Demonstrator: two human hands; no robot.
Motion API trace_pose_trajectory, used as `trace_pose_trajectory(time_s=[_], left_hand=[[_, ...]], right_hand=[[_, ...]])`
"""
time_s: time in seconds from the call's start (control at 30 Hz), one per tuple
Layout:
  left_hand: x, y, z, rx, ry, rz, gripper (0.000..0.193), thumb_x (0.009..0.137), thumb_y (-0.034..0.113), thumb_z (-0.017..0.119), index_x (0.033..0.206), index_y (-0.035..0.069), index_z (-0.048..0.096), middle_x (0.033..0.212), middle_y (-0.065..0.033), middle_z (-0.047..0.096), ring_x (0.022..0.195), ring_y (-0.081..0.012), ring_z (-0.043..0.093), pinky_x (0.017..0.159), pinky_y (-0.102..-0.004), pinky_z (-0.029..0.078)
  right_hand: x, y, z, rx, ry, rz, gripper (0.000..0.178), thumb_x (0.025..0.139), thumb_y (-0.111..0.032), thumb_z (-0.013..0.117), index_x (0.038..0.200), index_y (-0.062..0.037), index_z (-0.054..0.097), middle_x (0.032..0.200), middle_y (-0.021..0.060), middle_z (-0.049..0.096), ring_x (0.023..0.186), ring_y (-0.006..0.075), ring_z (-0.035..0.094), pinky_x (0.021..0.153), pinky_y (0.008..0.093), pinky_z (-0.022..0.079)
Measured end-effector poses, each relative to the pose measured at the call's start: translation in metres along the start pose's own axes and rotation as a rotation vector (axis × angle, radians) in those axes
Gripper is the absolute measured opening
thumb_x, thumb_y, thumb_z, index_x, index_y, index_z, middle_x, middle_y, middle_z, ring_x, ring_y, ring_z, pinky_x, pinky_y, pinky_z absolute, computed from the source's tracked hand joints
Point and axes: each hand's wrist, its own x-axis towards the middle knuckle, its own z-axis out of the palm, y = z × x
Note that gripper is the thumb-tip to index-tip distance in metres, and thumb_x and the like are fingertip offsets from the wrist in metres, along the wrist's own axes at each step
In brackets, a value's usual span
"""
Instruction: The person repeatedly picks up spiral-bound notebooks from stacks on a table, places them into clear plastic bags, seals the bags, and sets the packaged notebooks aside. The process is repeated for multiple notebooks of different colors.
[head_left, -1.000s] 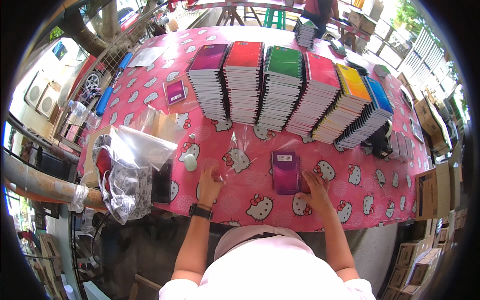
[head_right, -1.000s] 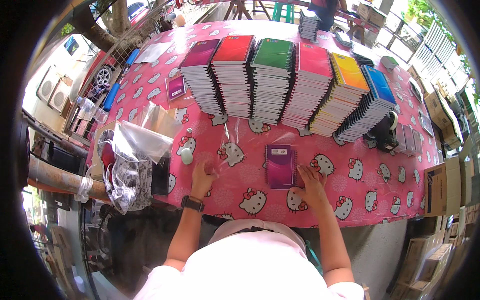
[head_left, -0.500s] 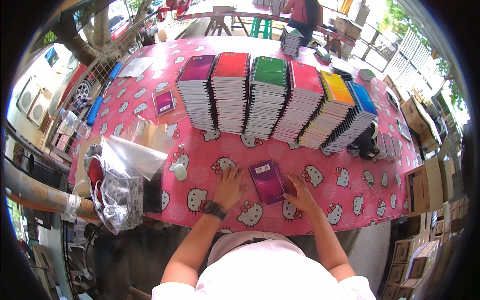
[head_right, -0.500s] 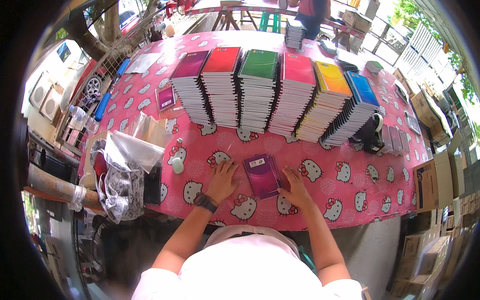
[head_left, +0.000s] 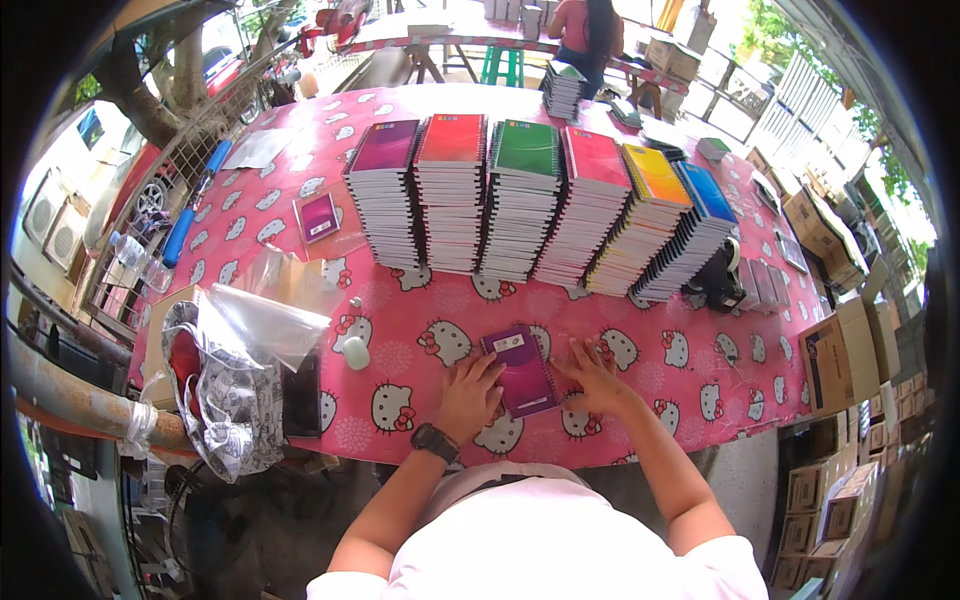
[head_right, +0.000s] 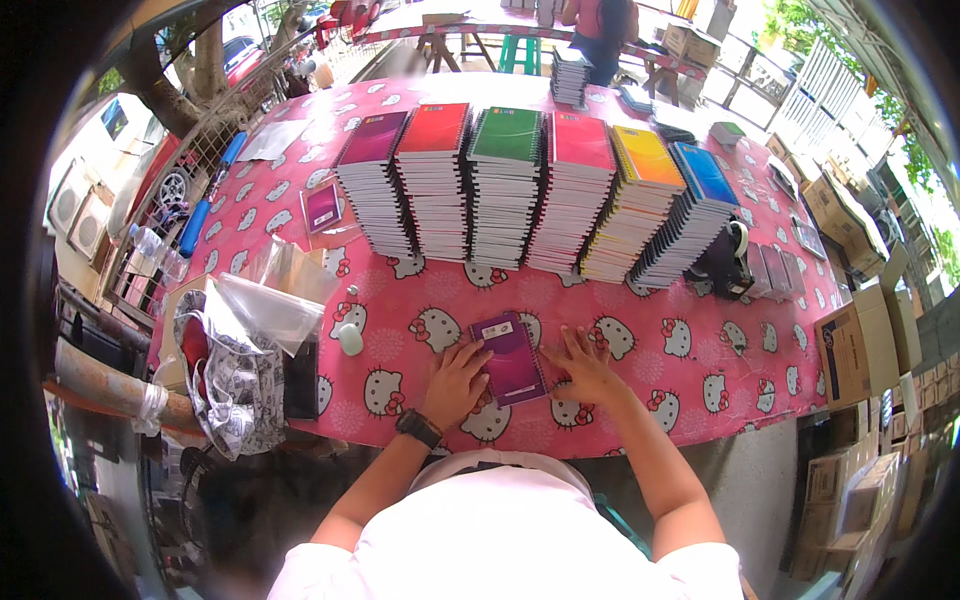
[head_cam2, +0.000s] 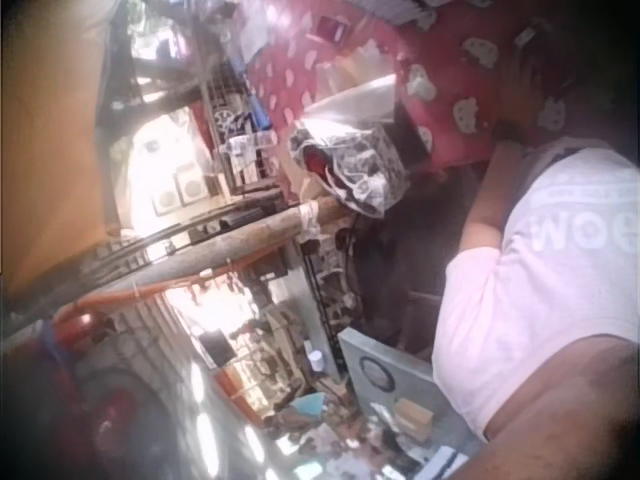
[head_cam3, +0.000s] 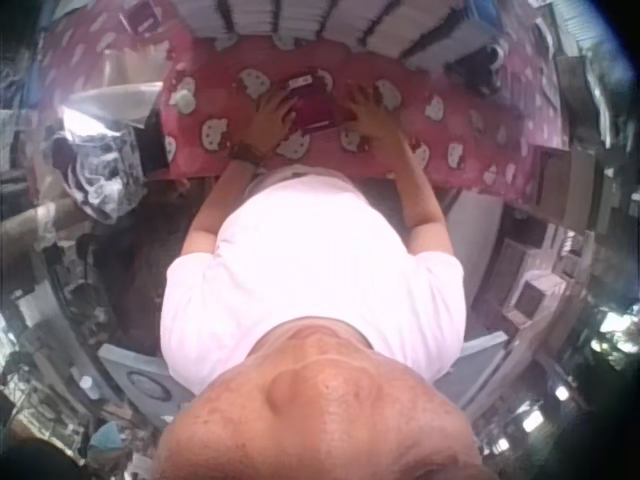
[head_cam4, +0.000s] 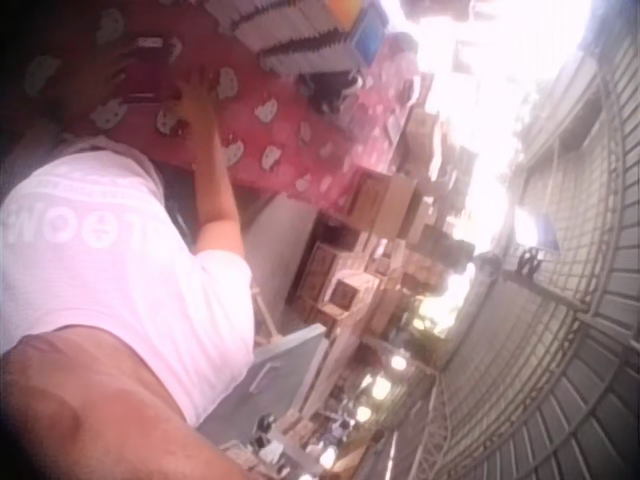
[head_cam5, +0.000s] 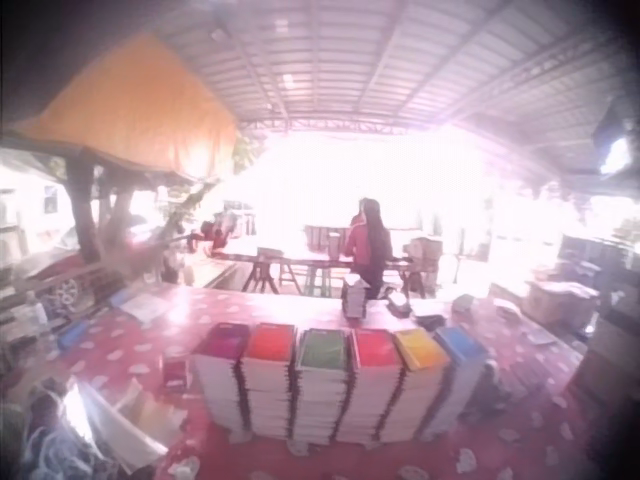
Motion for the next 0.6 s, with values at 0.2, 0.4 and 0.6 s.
trace_pose_trajectory(time_s=[0.2,0.4,0.6], left_hand=[[0.006,-0.012,-0.005,0.001,0.1,0.058,0.048,0.081,0.022,0.059,0.127,0.011,0.049,0.137,-0.0094,0.042,0.123,-0.0291,0.04,0.097,-0.0493,0.033],[0.031,0.001,-0.027,-0.257,0.259,-0.055,0.045,0.079,0.012,0.061,0.122,0.007,0.05,0.129,-0.0154,0.046,0.118,-0.0348,0.043,0.097,-0.0443,0.038],[0.044,0.021,-0.028,-0.401,0.282,0.006,0.042,0.076,0.006,0.063,0.117,0.009,0.054,0.127,-0.0151,0.049,0.116,-0.0346,0.046,0.097,-0.0415,0.04]], right_hand=[[-0.003,-0.024,-0.016,-0.081,0.044,0.087,0.082,0.062,-0.038,0.077,0.135,-0.0241,0.042,0.148,0.0165,0.02,0.136,0.0414,0.015,0.099,0.0693,0.02],[0.066,-0.111,-0.166,-0.006,0.856,-0.481,0.041,0.076,-0.009,0.061,0.117,-0.0063,0.053,0.101,0.0112,0.058,0.1,0.0298,0.053,0.088,0.0399,0.041],[0.196,-0.179,-0.228,-0.327,0.906,-0.425,0.033,0.084,-0.025,0.06,0.117,-0.0183,0.056,0.111,0.012,0.052,0.107,0.0317,0.049,0.085,0.0465,0.044]])
